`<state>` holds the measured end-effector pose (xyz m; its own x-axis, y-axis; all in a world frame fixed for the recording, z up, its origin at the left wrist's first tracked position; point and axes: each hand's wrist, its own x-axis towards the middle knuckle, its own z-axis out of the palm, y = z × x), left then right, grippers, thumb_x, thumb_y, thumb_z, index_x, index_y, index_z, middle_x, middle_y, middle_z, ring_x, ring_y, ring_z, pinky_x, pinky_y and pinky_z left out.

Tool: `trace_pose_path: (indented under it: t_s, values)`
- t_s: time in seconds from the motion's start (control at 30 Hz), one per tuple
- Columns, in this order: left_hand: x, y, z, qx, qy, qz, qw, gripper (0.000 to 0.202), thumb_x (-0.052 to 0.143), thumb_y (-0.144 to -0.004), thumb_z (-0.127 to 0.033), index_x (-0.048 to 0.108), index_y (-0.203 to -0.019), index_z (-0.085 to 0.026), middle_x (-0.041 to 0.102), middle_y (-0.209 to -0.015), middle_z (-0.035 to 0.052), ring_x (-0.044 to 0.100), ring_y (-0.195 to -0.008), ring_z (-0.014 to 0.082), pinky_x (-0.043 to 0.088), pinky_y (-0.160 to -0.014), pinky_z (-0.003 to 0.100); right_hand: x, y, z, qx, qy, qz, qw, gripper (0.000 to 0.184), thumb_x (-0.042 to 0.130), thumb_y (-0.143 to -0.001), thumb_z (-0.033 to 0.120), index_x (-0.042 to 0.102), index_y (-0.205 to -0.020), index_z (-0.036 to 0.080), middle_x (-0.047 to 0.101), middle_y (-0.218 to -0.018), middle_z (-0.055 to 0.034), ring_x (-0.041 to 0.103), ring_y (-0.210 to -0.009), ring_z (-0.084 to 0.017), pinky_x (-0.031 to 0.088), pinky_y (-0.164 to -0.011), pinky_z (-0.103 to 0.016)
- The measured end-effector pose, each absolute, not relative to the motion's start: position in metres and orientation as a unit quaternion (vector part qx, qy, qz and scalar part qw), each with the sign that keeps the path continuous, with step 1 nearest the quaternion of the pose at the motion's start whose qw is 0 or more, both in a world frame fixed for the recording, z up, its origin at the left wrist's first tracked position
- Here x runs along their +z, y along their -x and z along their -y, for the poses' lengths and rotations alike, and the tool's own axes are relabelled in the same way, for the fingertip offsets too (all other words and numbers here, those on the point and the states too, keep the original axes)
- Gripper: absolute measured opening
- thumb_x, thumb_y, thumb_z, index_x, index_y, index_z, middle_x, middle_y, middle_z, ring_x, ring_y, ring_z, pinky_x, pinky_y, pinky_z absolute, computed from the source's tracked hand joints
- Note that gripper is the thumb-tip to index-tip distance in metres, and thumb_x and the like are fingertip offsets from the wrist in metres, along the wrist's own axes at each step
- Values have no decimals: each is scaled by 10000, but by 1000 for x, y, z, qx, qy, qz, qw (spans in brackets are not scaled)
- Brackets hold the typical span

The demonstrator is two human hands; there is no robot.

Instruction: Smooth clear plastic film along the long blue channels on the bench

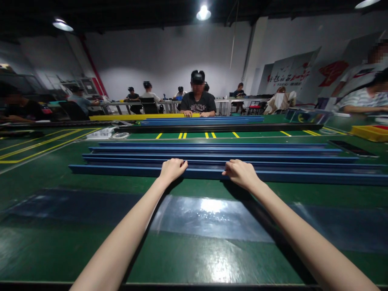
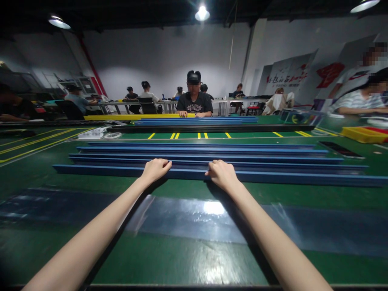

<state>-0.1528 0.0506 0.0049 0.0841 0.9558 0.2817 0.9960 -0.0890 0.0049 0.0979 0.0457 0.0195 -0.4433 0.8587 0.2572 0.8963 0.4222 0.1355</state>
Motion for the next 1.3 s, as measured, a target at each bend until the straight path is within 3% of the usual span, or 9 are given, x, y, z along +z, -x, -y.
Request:
trace_pose_path:
  t_s: [0.3,0.67,0.93,1.07,1.2,1.3]
  values:
    - [4,159,-56,-100,750,652,54,345,295,-812,-298,623,-772,-197,660,-838,57,594,-760,178,386,-601,226,24,-102,-54,-105,522,844,63,239,457,-793,381,593,-758,188,633,-792,-37,575,-721,-156,217,-490,-243]
    - [-2,159,-64,-114,714,683,107,370,316,-774,-299,663,-706,-192,674,-777,78,616,-739,211,416,-630,264,28,-99,-57,-106,504,856,38,221,452,-797,334,579,-721,171,619,-777,-48,558,-669,-144,176,-478,-252]
    - [2,158,-68,-87,718,686,84,368,309,-784,-296,656,-708,-196,670,-753,70,613,-728,204,405,-601,257,29,-100,-65,-91,491,866,29,217,453,-794,339,568,-718,171,616,-780,-51,551,-656,-145,185,-485,-252]
    - [14,155,-67,-42,746,663,47,352,314,-793,-296,626,-667,-196,657,-731,58,604,-718,206,393,-569,253,34,-103,-73,-38,461,886,22,187,490,-762,338,563,-708,174,620,-762,-43,537,-642,-137,225,-497,-237]
    - [23,149,-75,-79,766,631,94,309,319,-813,-301,593,-719,-193,636,-776,48,582,-752,191,395,-580,248,44,-107,-84,60,431,900,-14,237,513,-732,416,578,-701,190,616,-682,-23,517,-593,-127,249,-481,-219]
    - [25,145,-91,-112,771,614,127,268,323,-820,-259,579,-777,-191,617,-819,42,554,-801,178,407,-636,249,51,-108,-97,113,411,904,-8,337,434,-766,489,583,-703,193,596,-618,-13,496,-542,-119,267,-474,-215]
